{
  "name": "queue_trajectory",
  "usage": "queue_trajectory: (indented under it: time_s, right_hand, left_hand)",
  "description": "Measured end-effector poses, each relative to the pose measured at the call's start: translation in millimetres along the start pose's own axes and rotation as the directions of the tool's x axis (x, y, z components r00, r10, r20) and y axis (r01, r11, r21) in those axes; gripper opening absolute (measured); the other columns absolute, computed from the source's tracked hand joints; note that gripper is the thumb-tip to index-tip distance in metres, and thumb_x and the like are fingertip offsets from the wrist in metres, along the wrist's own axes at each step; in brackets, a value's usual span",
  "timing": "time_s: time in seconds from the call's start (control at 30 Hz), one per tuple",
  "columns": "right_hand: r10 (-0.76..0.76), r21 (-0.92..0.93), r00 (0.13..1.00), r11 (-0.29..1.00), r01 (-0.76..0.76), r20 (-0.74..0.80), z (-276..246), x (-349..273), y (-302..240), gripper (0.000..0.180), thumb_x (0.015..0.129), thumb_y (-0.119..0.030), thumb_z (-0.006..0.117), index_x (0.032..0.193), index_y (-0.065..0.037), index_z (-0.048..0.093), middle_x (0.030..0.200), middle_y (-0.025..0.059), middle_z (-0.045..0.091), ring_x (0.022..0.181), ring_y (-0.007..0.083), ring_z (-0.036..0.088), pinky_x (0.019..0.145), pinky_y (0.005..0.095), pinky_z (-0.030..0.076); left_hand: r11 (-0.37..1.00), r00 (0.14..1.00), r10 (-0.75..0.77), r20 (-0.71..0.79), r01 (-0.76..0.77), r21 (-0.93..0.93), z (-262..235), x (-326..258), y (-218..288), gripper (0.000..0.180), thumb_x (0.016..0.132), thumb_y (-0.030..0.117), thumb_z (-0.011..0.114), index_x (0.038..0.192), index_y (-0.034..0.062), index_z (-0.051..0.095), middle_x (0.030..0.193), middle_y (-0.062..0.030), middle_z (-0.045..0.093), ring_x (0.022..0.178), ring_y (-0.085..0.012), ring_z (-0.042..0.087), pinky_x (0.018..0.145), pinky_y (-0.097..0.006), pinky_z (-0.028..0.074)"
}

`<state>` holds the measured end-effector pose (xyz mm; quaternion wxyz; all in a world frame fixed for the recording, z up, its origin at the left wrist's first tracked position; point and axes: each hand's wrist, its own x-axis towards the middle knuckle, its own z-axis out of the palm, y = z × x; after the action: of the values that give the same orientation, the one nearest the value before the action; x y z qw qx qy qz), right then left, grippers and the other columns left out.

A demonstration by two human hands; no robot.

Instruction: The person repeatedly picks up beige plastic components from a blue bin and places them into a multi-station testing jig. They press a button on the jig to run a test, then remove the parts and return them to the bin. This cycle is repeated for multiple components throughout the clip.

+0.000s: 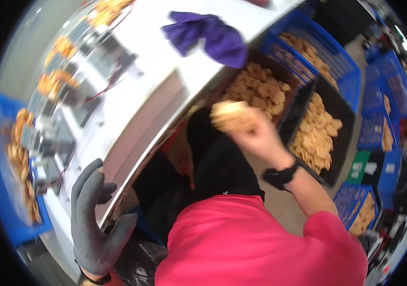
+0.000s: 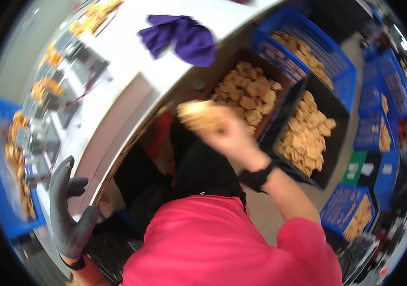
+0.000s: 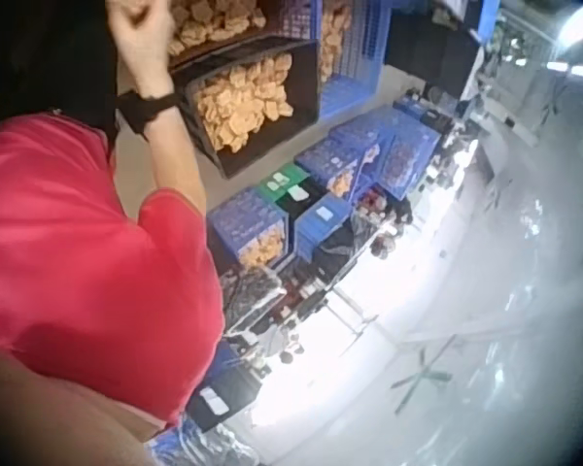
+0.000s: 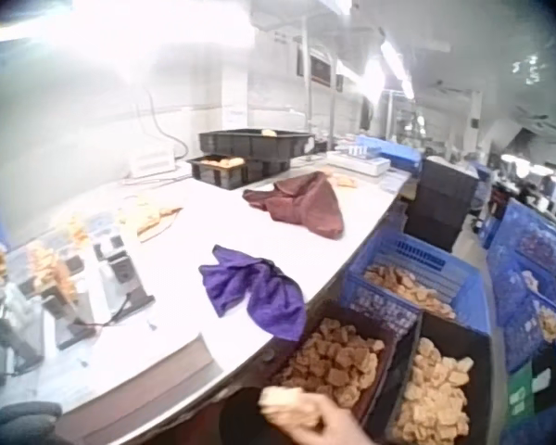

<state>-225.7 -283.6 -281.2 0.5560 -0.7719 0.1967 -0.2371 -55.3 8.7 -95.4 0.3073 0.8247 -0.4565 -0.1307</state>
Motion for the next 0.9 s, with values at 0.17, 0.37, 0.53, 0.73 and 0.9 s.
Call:
queue_trajectory:
  time_s: [0.17, 0.37, 0.53, 0.73, 0.9]
  right_hand:
    - [0.343, -0.238, 0.775, 0.817, -0.525, -0.531, -173.0, -101.6, 218.0, 0.053, 0.089, -0.025, 0.070, 0.130, 0.004, 0.054, 0.125, 0.0176, 0.063, 0.112, 0.0288, 0.060, 0.098, 0.0368, 0.047]
    - [0.543, -0.011, 0.469, 0.645, -0.764, -0.697, -295.1, -179.5, 315.1, 0.044, 0.096, -0.023, 0.061, 0.136, -0.005, 0.052, 0.107, 0.0076, 0.064, 0.089, 0.0186, 0.063, 0.072, 0.0295, 0.050]
    - [0.309, -0.087, 0.785, 0.905, -0.416, -0.537, -196.7, -39.9, 161.4, 0.038, 0.101, -0.025, 0.059, 0.130, -0.002, 0.056, 0.119, 0.0072, 0.062, 0.100, 0.0144, 0.062, 0.086, 0.0268, 0.050]
    - [-0.171, -0.253, 0.985, 0.955, 0.158, -0.034, -5.6, 86.2, -83.0, 0.014, 0.097, -0.005, 0.060, 0.110, -0.001, 0.065, 0.105, 0.0046, 0.063, 0.097, 0.0138, 0.061, 0.089, 0.0261, 0.047]
    - [-0.520, -0.397, 0.712, 0.595, 0.698, 0.473, 108.3, 127.4, -155.5, 0.028, 0.079, -0.008, 0.076, 0.106, -0.008, 0.070, 0.098, 0.0087, 0.065, 0.093, 0.0283, 0.060, 0.082, 0.0364, 0.045]
  left_hand:
    - [0.993, 0.970, 0.024, -0.241, 0.006, 0.120, -11.7, -31.6, -24.2, 0.066, 0.066, -0.009, 0.073, 0.129, 0.0022, 0.056, 0.133, -0.0225, 0.055, 0.110, -0.0313, 0.063, 0.093, -0.039, 0.052]
    - [0.980, 0.782, -0.090, -0.616, 0.181, 0.087, -4.0, -87.9, -66.9, 0.053, 0.073, -0.016, 0.061, 0.123, 0.0007, 0.058, 0.123, -0.0199, 0.060, 0.110, -0.0294, 0.061, 0.094, -0.039, 0.050]
    - [0.968, 0.586, -0.200, -0.785, 0.240, -0.068, 12.5, -116.8, -108.3, 0.042, 0.091, -0.011, 0.049, 0.131, -0.0021, 0.053, 0.129, -0.0122, 0.055, 0.109, -0.0192, 0.056, 0.098, -0.033, 0.044]
    - [0.870, 0.341, -0.414, -0.844, 0.420, -0.257, 18.5, -94.9, -137.6, 0.033, 0.100, 0.004, 0.048, 0.133, -0.0014, 0.053, 0.128, -0.0084, 0.055, 0.117, -0.0169, 0.050, 0.104, -0.031, 0.038]
    - [0.849, 0.326, -0.515, -0.793, 0.324, -0.418, 25.4, -94.4, -152.9, 0.043, 0.103, 0.020, 0.040, 0.136, -0.0047, 0.047, 0.133, -0.0143, 0.052, 0.121, -0.0226, 0.050, 0.106, -0.037, 0.037]
